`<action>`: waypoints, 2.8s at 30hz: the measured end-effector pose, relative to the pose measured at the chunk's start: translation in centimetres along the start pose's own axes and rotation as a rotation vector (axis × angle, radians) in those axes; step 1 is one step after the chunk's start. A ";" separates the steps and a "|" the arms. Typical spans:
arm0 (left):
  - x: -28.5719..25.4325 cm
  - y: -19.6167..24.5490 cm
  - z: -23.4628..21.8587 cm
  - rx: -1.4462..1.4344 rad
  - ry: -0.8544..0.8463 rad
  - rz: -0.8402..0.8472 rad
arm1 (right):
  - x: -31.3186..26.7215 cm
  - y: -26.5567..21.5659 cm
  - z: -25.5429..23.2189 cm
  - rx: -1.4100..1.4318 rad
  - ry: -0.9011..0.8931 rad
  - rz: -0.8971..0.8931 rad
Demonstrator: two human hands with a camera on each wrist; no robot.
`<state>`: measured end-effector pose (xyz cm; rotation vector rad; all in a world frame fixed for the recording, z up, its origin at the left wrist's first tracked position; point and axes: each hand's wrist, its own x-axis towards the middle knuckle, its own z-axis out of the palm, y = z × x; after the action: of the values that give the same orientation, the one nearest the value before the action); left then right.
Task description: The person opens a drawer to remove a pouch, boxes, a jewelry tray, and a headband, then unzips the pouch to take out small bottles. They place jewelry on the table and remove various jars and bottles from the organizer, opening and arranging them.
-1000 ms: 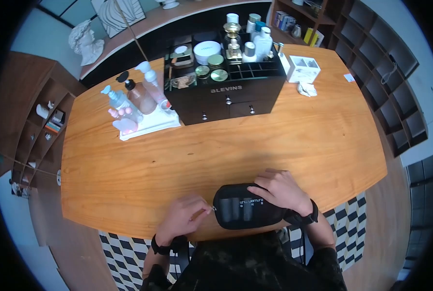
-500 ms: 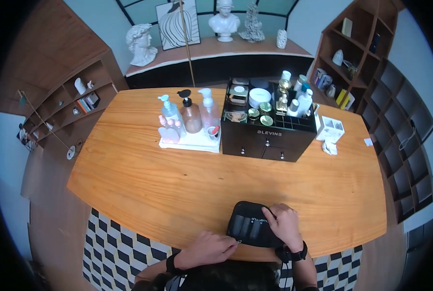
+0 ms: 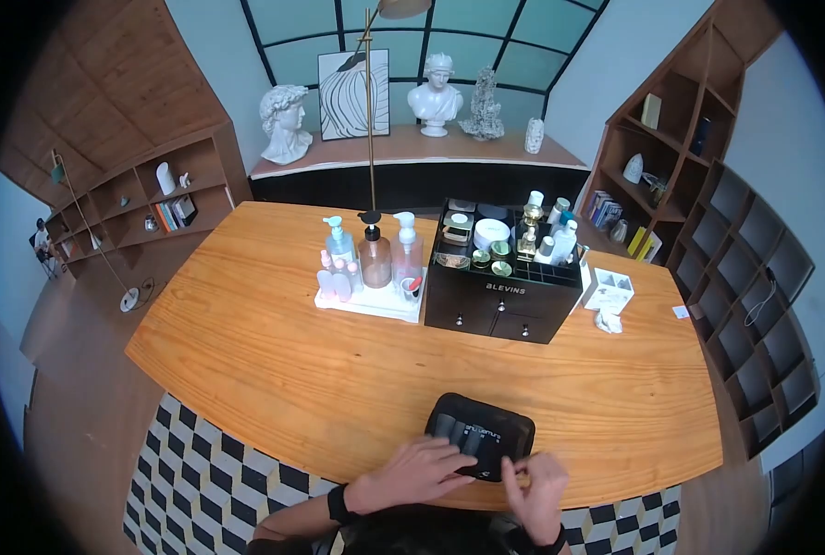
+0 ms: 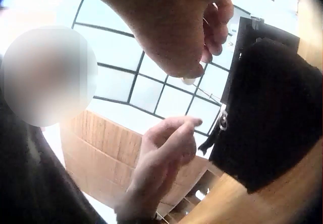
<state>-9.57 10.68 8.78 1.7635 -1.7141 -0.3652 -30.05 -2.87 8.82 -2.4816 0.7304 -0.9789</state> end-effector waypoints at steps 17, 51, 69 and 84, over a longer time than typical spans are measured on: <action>5.2 -0.6 3.2 0.414 0.074 0.188 | -3.2 -1.8 1.7 -0.243 -0.162 0.127; 4.3 0.5 3.5 0.437 0.136 0.124 | -2.5 -2.1 2.8 -0.134 -0.101 0.164; 7.1 1.2 4.0 0.366 -0.191 0.260 | -2.0 2.0 -1.2 -0.192 -0.153 0.014; 7.4 2.5 4.0 0.219 0.011 0.266 | 3.7 8.6 -2.2 -0.133 -0.305 -0.308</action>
<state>-13.17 2.63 9.02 1.6501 -2.0127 -0.0532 -32.09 -12.18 7.85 -2.8315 0.3314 -0.6371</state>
